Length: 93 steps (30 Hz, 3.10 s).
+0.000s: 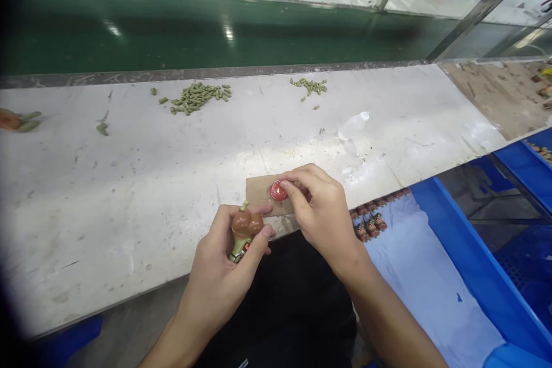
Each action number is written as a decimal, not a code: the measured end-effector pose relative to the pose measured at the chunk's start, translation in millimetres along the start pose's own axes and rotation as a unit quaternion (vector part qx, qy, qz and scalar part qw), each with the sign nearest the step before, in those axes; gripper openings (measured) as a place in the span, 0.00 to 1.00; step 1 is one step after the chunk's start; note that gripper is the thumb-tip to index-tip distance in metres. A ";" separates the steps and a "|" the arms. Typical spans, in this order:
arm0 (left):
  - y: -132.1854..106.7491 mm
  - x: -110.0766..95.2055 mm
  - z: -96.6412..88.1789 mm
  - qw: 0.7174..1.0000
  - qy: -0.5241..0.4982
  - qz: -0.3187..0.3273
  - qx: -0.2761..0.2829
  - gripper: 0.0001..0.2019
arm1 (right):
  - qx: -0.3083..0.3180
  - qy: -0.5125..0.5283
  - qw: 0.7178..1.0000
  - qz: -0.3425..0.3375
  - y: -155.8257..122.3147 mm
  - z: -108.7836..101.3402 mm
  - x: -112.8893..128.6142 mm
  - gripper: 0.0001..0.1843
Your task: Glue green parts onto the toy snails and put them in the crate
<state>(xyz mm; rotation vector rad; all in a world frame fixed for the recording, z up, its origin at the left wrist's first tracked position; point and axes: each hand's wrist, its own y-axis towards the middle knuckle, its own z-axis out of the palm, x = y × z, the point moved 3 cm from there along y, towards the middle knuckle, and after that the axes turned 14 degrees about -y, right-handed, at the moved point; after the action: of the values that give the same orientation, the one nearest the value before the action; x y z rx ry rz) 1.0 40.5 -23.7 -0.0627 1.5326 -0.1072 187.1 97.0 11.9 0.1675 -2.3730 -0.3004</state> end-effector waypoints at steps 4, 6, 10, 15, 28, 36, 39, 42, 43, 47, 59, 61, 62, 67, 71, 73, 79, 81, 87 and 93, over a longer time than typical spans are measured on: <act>-0.2 -0.3 -0.1 1.000 -0.007 -0.005 0.002 0.07 | -0.005 -0.047 0.998 -0.034 0.9 -2.0 3.6 0.11; 0.1 -0.6 -0.1 1.000 -0.011 -0.009 0.002 0.07 | 0.006 -0.056 0.998 -0.038 -2.1 -5.2 5.3 0.13; 0.7 -1.7 0.9 1.000 -0.010 -0.014 0.002 0.08 | 0.005 -0.056 0.998 -0.041 -7.3 -9.9 7.0 0.13; 0.3 0.8 2.4 1.000 -0.024 -0.008 0.013 0.06 | -0.007 -0.014 1.000 -0.001 -7.6 -7.9 6.1 0.13; -4.9 4.2 -20.4 0.976 -0.173 0.007 0.129 0.06 | 0.043 0.283 0.949 0.135 -41.3 6.5 15.8 0.06; -4.6 0.0 -14.4 0.979 -0.132 0.045 0.145 0.09 | 0.049 0.310 0.938 0.149 -41.4 12.3 11.7 0.05; -4.4 -2.1 -15.3 0.982 -0.124 0.042 0.138 0.10 | 0.052 0.290 0.945 0.139 -42.5 11.6 11.9 0.07; -4.8 -2.5 -16.5 0.983 -0.119 0.043 0.135 0.11 | 0.047 0.265 0.955 0.126 -43.0 9.7 14.0 0.08; -4.9 -2.0 -16.7 0.983 -0.117 0.044 0.137 0.12 | 0.045 0.259 0.957 0.121 -42.8 9.1 14.8 0.09; -4.6 0.2 -16.6 0.984 -0.105 0.042 0.141 0.13 | 0.047 0.254 0.961 0.103 -41.4 7.1 17.4 0.10; -3.2 -0.3 -16.1 0.983 -0.085 0.052 0.152 0.10 | 0.051 0.178 0.981 0.062 -40.1 1.2 24.0 0.13; -3.0 -1.0 -16.3 0.982 -0.080 0.056 0.161 0.10 | 0.057 0.164 0.983 0.055 -39.6 0.9 25.4 0.13; -3.0 -1.3 -16.7 0.982 -0.078 0.060 0.163 0.10 | 0.059 0.162 0.984 0.051 -39.8 1.0 25.8 0.12; -4.6 -0.5 -20.0 0.981 -0.061 0.082 0.163 0.13 | 0.062 0.189 0.979 0.051 -46.0 4.1 25.8 0.12; -5.6 -0.2 -20.9 0.978 -0.042 0.098 0.179 0.10 | 0.050 0.203 0.977 0.036 -51.6 5.2 25.5 0.13; -6.7 -3.0 -20.2 0.979 -0.041 0.086 0.180 0.10 | 0.053 0.205 0.977 0.028 -53.2 3.2 24.1 0.14; -19.0 -6.6 -8.7 0.979 -0.061 -0.086 0.173 0.08 | 0.071 0.114 0.991 0.000 -69.0 -32.8 11.3 0.25; -22.8 0.3 3.0 0.966 -0.069 -0.142 0.206 0.10 | 0.094 0.033 0.994 -0.055 -81.1 -46.6 8.4 0.31; -22.6 31.1 53.6 0.948 -0.088 -0.195 0.236 0.09 | 0.204 -0.100 0.967 -0.120 -119.7 -44.3 -11.0 0.28; -23.5 57.4 71.8 0.927 -0.090 -0.252 0.263 0.19 | 0.179 -0.079 0.981 -0.010 -137.2 -48.2 -54.7 0.17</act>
<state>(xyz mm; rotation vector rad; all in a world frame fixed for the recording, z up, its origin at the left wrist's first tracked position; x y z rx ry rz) 74.0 9.0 -75.5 -0.0365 1.2309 -0.8954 264.8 -32.2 -25.7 0.3470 -2.5671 0.1132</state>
